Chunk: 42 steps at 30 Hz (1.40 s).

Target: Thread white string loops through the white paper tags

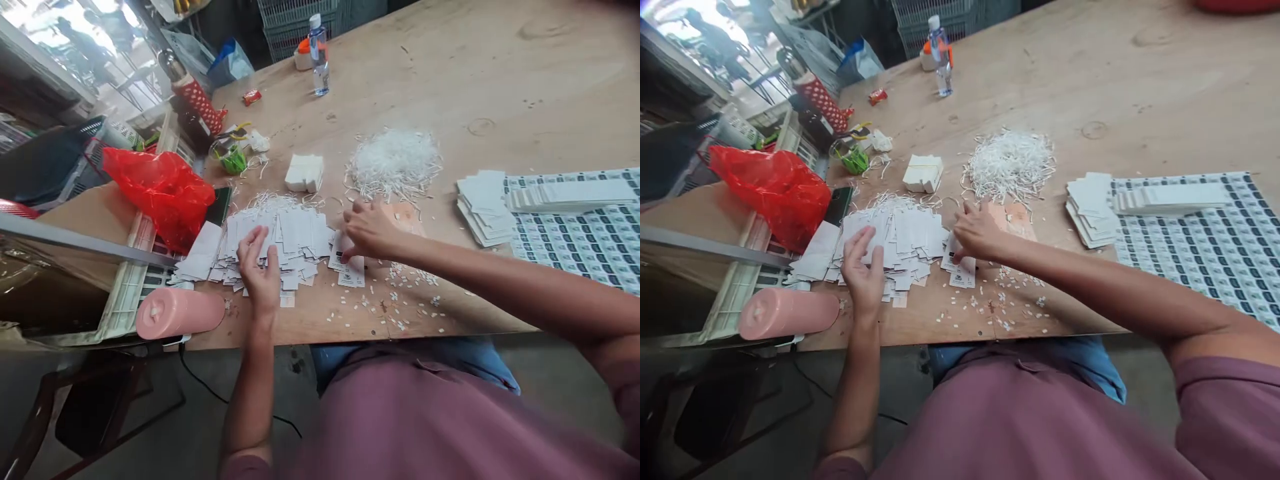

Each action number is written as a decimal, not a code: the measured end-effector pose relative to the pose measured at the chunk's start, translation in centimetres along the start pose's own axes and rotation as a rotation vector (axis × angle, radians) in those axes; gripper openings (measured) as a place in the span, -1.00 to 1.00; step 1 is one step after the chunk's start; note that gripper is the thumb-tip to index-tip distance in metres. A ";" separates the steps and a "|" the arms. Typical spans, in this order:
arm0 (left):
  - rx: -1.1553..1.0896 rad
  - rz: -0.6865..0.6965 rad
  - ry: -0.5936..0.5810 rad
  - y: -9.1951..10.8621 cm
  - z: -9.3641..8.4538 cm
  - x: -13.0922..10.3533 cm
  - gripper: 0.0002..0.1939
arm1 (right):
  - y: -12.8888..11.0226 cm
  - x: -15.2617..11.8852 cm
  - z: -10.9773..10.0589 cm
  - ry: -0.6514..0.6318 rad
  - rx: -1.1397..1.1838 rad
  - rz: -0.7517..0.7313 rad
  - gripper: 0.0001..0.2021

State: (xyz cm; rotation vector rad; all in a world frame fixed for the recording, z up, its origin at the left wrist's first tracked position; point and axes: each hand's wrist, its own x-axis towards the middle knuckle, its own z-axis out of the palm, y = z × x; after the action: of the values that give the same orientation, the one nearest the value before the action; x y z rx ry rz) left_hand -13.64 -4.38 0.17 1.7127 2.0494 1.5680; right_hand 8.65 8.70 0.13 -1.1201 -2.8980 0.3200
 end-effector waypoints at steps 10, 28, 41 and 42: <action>-0.102 -0.098 -0.334 4.4 4.2 -3.0 -0.79 | 1.1 -1.8 -1.9 0.021 0.346 -0.039 -0.91; -1.141 -1.035 -0.473 7.9 6.4 -3.8 -0.58 | 11.0 1.9 -2.2 -0.140 0.213 -0.303 -0.43; -1.002 -0.721 -0.288 10.1 9.4 -3.1 -0.64 | 8.6 -2.8 -3.3 0.132 1.106 -0.170 -0.75; -0.995 -0.709 -0.298 10.4 10.0 -2.9 -0.64 | 8.1 -3.5 -3.1 0.139 1.153 -0.167 -0.73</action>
State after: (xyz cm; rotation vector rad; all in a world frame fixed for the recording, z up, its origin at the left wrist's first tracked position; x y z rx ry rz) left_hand 0.76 -1.39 0.98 0.6860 1.1423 1.5068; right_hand 16.91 12.72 1.81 -0.6120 -2.0048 1.5240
